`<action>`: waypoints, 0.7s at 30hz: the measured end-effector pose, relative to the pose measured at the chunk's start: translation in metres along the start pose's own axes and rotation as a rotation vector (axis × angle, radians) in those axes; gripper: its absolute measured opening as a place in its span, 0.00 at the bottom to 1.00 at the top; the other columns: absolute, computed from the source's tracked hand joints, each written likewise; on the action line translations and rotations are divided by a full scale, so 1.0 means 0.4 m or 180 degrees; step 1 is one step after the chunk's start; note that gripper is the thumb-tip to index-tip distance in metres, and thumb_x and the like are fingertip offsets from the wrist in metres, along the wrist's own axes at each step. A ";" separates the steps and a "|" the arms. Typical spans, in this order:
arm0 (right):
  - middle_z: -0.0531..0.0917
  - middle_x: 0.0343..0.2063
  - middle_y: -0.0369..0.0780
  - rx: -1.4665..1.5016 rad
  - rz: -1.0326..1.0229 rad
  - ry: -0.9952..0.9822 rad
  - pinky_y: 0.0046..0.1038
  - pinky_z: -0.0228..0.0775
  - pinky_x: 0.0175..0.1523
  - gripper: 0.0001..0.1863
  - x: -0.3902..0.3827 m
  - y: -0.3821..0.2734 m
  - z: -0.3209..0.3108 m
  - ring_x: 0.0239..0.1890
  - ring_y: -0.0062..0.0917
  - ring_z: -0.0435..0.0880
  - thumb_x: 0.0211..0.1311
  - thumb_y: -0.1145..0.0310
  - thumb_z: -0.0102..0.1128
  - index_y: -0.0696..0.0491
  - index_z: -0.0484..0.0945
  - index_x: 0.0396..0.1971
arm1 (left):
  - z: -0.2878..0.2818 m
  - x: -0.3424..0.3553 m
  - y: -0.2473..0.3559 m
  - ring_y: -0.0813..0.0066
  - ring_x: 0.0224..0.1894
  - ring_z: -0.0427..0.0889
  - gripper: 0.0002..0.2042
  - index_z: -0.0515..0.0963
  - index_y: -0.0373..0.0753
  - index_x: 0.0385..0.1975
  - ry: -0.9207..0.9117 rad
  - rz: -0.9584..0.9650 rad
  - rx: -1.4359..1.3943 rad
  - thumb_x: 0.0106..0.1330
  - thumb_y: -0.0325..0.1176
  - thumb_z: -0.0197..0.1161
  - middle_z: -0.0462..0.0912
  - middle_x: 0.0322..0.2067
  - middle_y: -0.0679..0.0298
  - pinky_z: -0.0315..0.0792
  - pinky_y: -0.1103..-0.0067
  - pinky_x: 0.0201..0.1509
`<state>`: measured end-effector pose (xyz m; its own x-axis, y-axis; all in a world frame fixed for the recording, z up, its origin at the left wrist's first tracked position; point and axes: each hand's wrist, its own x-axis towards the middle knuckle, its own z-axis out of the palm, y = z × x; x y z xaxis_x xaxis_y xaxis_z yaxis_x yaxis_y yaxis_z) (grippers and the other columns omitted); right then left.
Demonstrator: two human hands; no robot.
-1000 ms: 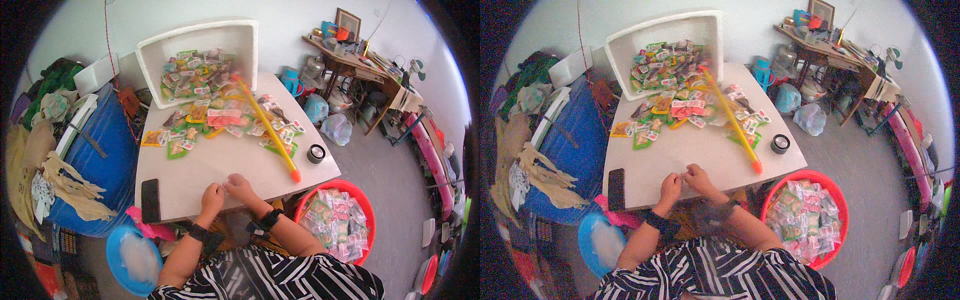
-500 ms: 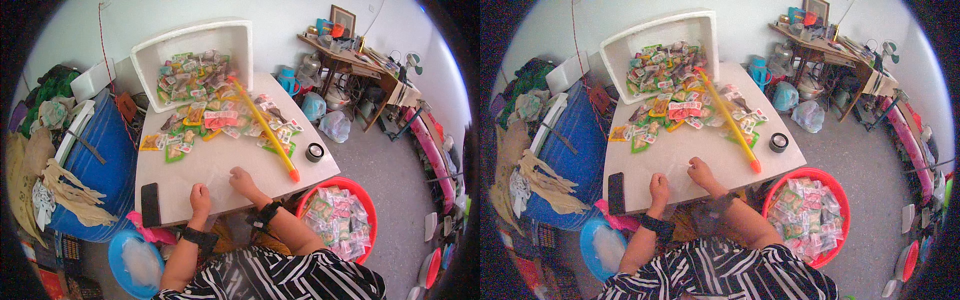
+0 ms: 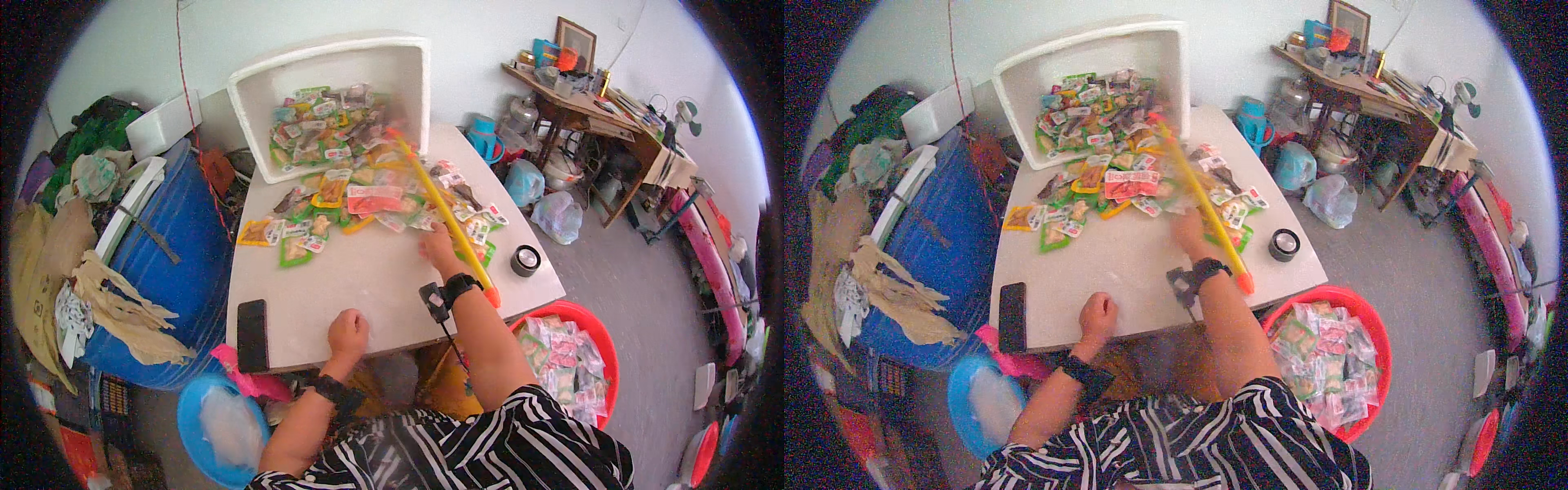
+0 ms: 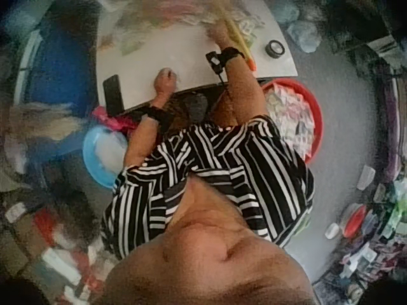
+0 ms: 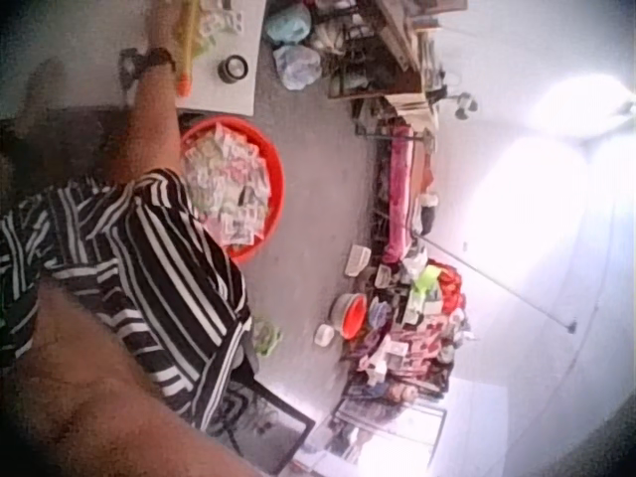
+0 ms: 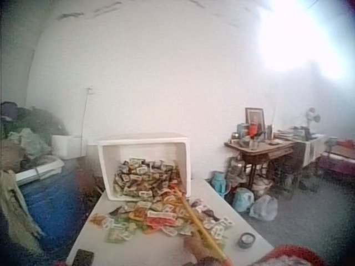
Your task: The person sits on the floor and packs small items into clear plastic bags. They pick up items from a table, place them into bags, and transfer the filled bags into a red basin. The person also uses a yellow stick to move items around on the table.
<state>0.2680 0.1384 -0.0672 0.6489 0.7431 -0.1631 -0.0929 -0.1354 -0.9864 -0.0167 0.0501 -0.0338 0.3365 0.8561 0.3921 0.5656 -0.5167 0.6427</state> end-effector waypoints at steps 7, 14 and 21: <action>0.73 0.17 0.38 -0.1085 -0.1195 0.0207 0.22 0.64 0.18 0.13 0.157 0.139 -0.057 0.17 0.21 0.71 0.50 0.69 0.47 0.57 0.67 0.36 | 0.025 0.010 0.014 0.58 0.25 0.71 0.05 0.68 0.38 0.20 -0.0009 0.0275 -0.0073 0.49 0.32 0.50 0.71 0.20 0.58 0.64 0.68 0.26; 0.74 0.16 0.36 -0.1029 -0.0973 0.0124 0.19 0.62 0.20 0.10 -0.118 0.013 -0.083 0.17 0.17 0.71 0.48 0.66 0.52 0.58 0.73 0.21 | 0.037 0.000 -0.005 0.58 0.24 0.71 0.03 0.69 0.39 0.21 0.0210 0.0283 -0.0107 0.49 0.31 0.51 0.72 0.20 0.58 0.65 0.68 0.26; 0.70 0.13 0.37 -0.1241 -0.1457 0.0407 0.21 0.62 0.24 0.10 -0.368 -0.056 -0.131 0.18 0.19 0.69 0.45 0.69 0.57 0.59 0.70 0.16 | 0.030 0.005 0.014 0.58 0.24 0.72 0.04 0.69 0.38 0.22 0.0215 0.0232 -0.0124 0.49 0.31 0.51 0.73 0.21 0.58 0.65 0.69 0.26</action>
<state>0.2139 -0.0022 -0.0203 0.6452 0.7014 0.3029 0.4842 -0.0687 -0.8723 -0.0039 0.0491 -0.0374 0.3234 0.8146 0.4815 0.5114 -0.5786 0.6354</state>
